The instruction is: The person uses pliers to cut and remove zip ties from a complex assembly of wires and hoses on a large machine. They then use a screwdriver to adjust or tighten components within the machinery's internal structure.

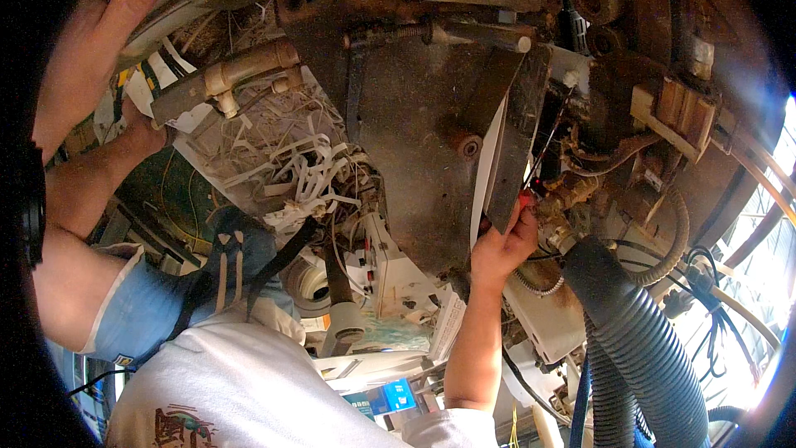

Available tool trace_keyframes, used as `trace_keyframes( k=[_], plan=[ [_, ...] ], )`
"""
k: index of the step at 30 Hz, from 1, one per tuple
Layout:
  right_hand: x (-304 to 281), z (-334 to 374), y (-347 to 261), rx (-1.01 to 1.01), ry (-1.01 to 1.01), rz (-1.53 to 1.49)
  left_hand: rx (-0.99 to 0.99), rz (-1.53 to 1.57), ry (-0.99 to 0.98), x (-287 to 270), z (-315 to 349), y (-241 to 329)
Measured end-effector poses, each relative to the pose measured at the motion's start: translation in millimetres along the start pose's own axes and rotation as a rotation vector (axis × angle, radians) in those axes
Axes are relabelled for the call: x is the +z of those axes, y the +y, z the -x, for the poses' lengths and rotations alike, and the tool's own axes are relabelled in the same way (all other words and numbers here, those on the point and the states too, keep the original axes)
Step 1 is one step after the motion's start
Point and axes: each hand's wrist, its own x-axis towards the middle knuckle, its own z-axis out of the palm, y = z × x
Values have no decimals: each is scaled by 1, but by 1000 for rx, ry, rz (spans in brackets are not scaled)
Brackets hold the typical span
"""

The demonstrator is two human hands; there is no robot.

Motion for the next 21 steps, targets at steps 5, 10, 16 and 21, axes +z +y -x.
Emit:
trace_keyframes(
  k=[5,10,16,21],
  plan=[
    [2,0,-3,85,-4,-91,103,-56,-22,3,5,-2],
    [2,-3,-10,58,12,-122,45,-9,22,8,10,-1],
    [1,2,-6,119,33,-166,43,-28,-24,16,16,1],
    [1,-6,-17,181,-10,-236,175,-203,-38,-35,-45,-9]
  ],
)
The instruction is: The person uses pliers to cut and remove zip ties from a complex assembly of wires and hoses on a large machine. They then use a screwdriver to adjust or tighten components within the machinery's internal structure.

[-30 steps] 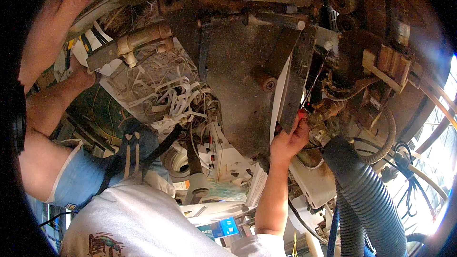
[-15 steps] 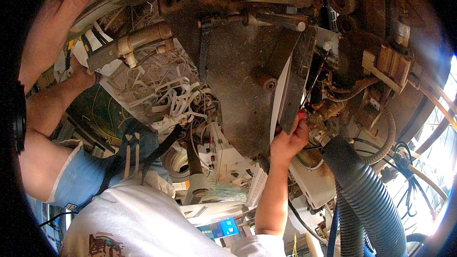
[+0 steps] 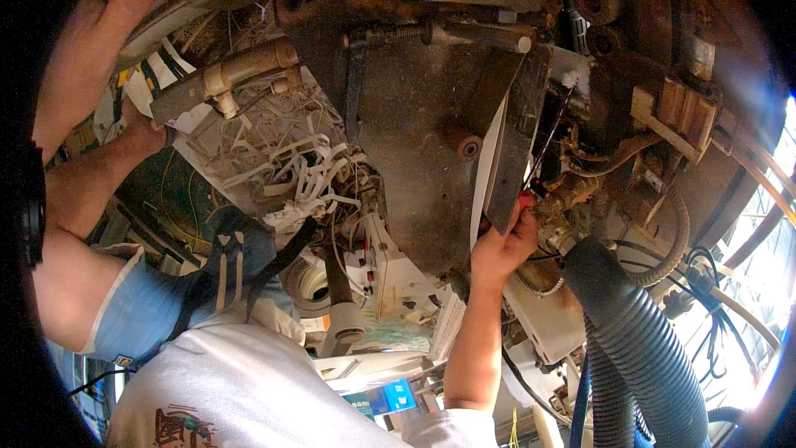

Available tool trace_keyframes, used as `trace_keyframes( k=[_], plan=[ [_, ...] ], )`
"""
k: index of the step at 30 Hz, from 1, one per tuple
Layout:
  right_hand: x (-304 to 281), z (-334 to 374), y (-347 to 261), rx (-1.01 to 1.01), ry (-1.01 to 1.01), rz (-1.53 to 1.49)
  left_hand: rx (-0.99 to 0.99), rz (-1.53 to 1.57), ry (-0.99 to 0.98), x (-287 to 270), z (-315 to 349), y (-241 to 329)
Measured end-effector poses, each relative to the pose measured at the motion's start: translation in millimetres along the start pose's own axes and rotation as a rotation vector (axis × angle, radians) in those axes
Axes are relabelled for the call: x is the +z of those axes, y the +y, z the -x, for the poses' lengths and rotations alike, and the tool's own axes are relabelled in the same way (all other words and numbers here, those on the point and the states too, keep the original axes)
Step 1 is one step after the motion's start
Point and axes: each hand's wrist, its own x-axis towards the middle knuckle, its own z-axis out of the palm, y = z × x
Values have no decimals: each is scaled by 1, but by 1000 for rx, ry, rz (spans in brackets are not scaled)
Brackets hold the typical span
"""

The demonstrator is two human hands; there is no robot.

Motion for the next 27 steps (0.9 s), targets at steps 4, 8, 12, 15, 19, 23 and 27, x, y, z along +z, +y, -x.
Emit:
trace_keyframes(
  k=[4,8,12,15,19,23,27],
  plan=[
    [-1,0,0,-35,3,55,58,-218,-72,-7,-3,0],
    [1,-1,-1,-67,32,46,-72,-15,43,32,38,22],
    [-2,3,8,-63,-2,82,-155,186,30,43,52,27],
    [-4,5,15,-44,7,61,-36,94,-96,19,30,17],
    [4,0,1,-14,6,8,-7,-25,-55,-10,4,-4],
    [-2,4,7,31,20,14,-22,-45,-5,-2,1,2],
    [1,2,4,-13,28,55,15,-39,-67,-10,-3,-6]
  ],
)
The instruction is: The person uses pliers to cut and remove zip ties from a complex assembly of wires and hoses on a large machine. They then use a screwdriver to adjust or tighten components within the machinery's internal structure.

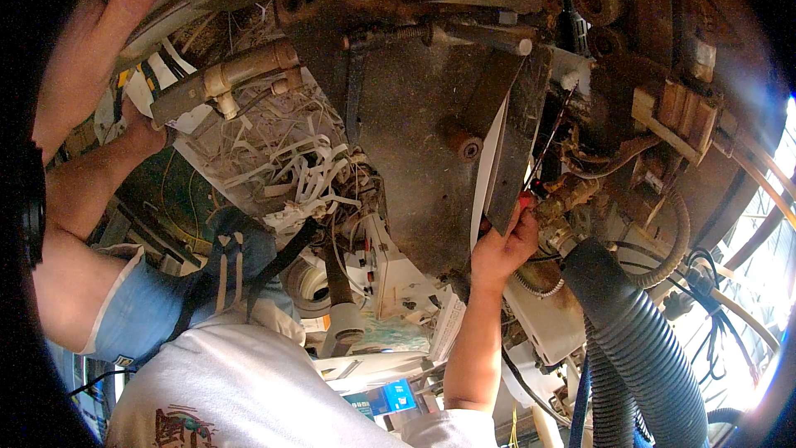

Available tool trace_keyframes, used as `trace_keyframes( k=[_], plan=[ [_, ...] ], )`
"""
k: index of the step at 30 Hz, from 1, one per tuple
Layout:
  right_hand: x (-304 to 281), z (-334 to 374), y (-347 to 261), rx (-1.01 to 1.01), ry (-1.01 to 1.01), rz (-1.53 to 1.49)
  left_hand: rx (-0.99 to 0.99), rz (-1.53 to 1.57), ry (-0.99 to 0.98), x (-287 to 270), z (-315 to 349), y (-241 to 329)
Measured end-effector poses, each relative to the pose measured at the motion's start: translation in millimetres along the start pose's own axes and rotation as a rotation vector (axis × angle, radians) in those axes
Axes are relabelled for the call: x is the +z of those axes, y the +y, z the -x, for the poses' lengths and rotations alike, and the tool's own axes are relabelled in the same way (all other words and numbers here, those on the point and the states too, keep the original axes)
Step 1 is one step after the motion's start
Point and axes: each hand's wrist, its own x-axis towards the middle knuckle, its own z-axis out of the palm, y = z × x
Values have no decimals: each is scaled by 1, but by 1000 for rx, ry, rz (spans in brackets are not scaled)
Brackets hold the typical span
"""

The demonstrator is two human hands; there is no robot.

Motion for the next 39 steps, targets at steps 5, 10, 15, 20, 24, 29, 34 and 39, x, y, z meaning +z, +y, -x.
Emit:
trace_keyframes(
  k=[5,10,15,20,24,29,34,39],
  plan=[
    [-4,1,2,-6,-6,40,442,-133,-330,2,2,-3],
    [-2,-1,-4,-19,-16,22,19,-5,45,23,10,13],
    [-2,0,2,-25,-39,5,196,-123,-92,-22,-35,-16],
    [-1,1,7,-72,-9,20,26,97,-19,25,23,16],
    [-1,-1,3,-49,-29,-19,-8,72,25,28,26,18],
    [-3,0,6,-139,-12,89,-36,48,31,35,25,20],
    [1,1,7,-47,4,-11,601,-969,-109,-50,-40,-23],
    [-1,0,-2,2,-17,-34,-17,63,-97,13,19,17]
  ],
)
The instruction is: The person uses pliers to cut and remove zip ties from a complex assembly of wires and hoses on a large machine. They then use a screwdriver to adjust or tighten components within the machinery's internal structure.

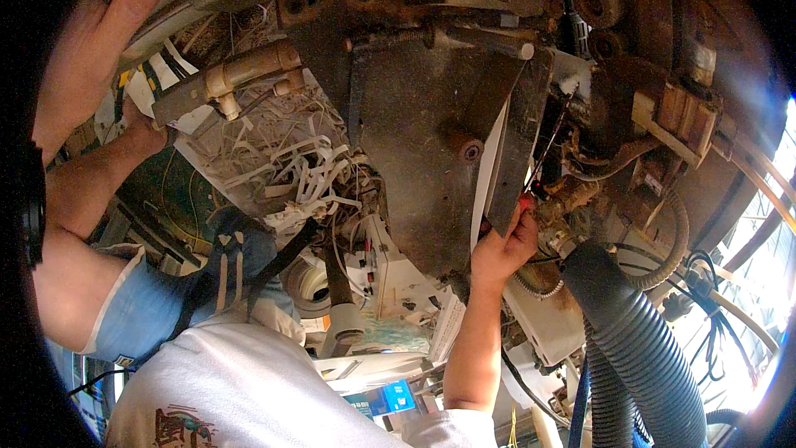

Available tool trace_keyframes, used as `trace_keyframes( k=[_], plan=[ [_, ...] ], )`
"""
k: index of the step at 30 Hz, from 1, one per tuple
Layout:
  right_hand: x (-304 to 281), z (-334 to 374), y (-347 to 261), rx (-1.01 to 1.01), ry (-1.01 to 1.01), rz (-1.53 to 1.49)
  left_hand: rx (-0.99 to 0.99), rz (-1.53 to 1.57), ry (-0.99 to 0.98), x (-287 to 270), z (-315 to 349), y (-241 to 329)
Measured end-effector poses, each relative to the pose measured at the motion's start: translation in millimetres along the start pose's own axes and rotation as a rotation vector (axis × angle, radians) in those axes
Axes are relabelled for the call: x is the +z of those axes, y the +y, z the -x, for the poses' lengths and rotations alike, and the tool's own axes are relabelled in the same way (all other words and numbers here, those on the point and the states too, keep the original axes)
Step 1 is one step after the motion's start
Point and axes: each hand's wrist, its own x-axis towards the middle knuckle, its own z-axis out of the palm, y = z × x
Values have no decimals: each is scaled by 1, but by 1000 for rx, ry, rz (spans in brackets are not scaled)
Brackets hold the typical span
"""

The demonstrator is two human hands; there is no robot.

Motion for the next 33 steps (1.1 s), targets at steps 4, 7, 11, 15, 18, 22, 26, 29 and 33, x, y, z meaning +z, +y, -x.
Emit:
trace_keyframes(
  k=[4,7,11,15,18,22,26,29,33],
  plan=[
    [-1,-1,5,-14,-11,-7,-11,5,120,5,1,-3],
    [0,-1,5,-47,-7,-21,-86,196,193,38,22,12],
    [1,-2,2,-30,-16,-35,-131,308,196,43,29,16],
    [-1,1,5,-11,-4,-28,23,-25,79,12,7,0],
    [-1,2,7,-16,10,-24,61,-39,36,17,10,2],
    [1,1,7,-8,0,-71,202,-450,73,3,6,0],
    [-1,3,12,-31,7,0,505,-1336,109,-16,-9,-13],
    [0,1,10,-70,14,30,475,-1295,105,-27,-18,-17],
    [-1,3,10,7,2,16,397,-1095,110,-24,-15,-15]
  ],
)
